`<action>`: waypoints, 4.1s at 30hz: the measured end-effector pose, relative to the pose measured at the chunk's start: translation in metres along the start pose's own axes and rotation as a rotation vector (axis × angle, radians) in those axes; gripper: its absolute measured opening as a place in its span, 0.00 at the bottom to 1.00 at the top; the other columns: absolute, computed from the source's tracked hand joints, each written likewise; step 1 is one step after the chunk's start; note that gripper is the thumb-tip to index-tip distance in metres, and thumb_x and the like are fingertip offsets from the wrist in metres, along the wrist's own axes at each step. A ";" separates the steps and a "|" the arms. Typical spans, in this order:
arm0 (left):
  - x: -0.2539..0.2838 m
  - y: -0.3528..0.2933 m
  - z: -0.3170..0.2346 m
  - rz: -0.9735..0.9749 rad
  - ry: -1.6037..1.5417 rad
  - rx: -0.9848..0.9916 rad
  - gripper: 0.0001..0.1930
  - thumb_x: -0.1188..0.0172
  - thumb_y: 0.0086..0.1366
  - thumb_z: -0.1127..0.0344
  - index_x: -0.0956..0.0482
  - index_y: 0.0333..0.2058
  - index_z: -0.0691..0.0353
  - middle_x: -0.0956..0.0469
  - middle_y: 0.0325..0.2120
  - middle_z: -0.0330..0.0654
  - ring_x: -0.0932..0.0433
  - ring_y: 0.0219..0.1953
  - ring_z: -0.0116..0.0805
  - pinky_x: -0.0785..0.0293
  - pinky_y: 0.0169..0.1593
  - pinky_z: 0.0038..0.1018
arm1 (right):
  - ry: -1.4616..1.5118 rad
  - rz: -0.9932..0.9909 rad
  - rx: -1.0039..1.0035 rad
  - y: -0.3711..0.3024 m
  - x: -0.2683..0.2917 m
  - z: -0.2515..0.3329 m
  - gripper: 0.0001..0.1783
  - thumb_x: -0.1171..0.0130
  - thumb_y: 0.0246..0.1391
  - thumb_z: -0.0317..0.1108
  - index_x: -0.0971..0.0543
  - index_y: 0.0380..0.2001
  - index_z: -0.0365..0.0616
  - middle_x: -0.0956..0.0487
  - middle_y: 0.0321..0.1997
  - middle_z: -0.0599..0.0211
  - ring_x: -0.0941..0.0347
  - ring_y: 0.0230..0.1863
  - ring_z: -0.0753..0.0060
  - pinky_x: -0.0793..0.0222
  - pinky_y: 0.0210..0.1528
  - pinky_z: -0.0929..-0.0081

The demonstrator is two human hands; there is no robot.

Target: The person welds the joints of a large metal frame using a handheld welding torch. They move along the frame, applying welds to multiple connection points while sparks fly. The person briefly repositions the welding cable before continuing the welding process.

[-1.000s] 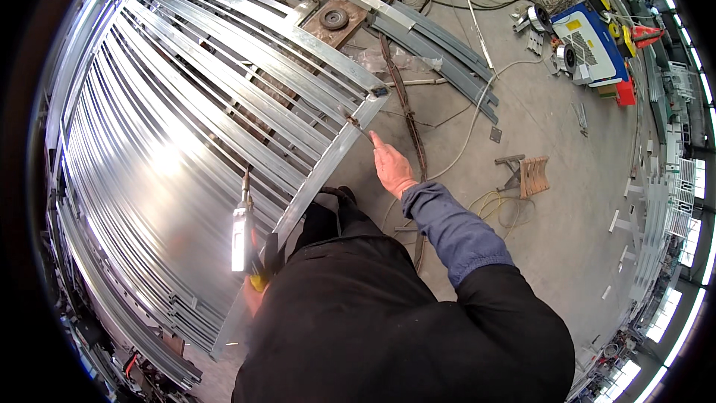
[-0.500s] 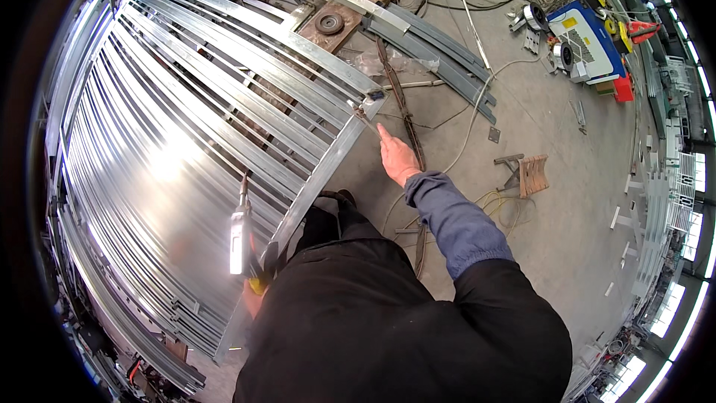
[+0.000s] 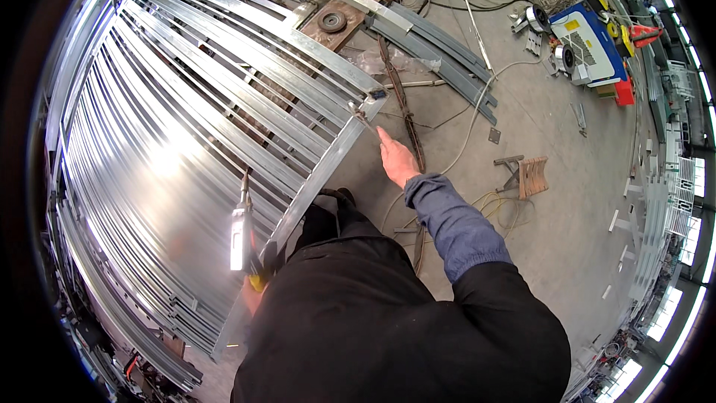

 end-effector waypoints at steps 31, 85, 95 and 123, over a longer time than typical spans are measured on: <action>0.005 0.001 -0.014 -0.015 -0.101 0.059 0.21 0.35 0.55 0.76 0.23 0.49 0.70 0.17 0.40 0.42 0.20 0.39 0.29 0.23 0.46 0.29 | -0.198 0.286 0.399 -0.012 -0.170 0.217 0.27 0.48 0.59 0.31 0.27 0.61 0.34 0.32 0.65 0.50 0.38 0.66 0.51 0.42 0.69 0.58; -0.026 0.044 -0.012 0.480 -0.053 -0.007 0.28 0.31 0.66 0.54 0.24 0.55 0.70 0.16 0.41 0.44 0.19 0.44 0.30 0.23 0.51 0.30 | 1.161 0.972 -0.437 -0.104 -0.083 0.212 0.22 0.31 0.61 0.35 0.22 0.55 0.37 0.16 0.50 0.62 0.22 0.51 0.70 0.27 0.56 0.70; -0.029 0.045 -0.015 0.474 0.015 0.012 0.28 0.31 0.66 0.53 0.24 0.55 0.69 0.15 0.41 0.42 0.20 0.44 0.27 0.23 0.51 0.28 | 1.233 0.950 -0.438 -0.103 -0.081 0.213 0.21 0.32 0.62 0.33 0.22 0.56 0.38 0.17 0.51 0.63 0.23 0.53 0.71 0.28 0.57 0.71; -0.029 0.044 -0.009 0.469 0.055 -0.053 0.26 0.33 0.67 0.53 0.24 0.55 0.67 0.15 0.39 0.47 0.17 0.43 0.33 0.23 0.49 0.31 | 1.261 1.010 -0.469 -0.108 -0.090 0.208 0.24 0.31 0.63 0.38 0.23 0.59 0.42 0.19 0.52 0.68 0.25 0.50 0.77 0.26 0.51 0.75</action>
Point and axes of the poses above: each hand's wrist, its own y-axis towards the middle knuckle, its own x-axis out of the back of the hand, z = x × y, the point moved 2 cm from there along y, towards the middle knuckle
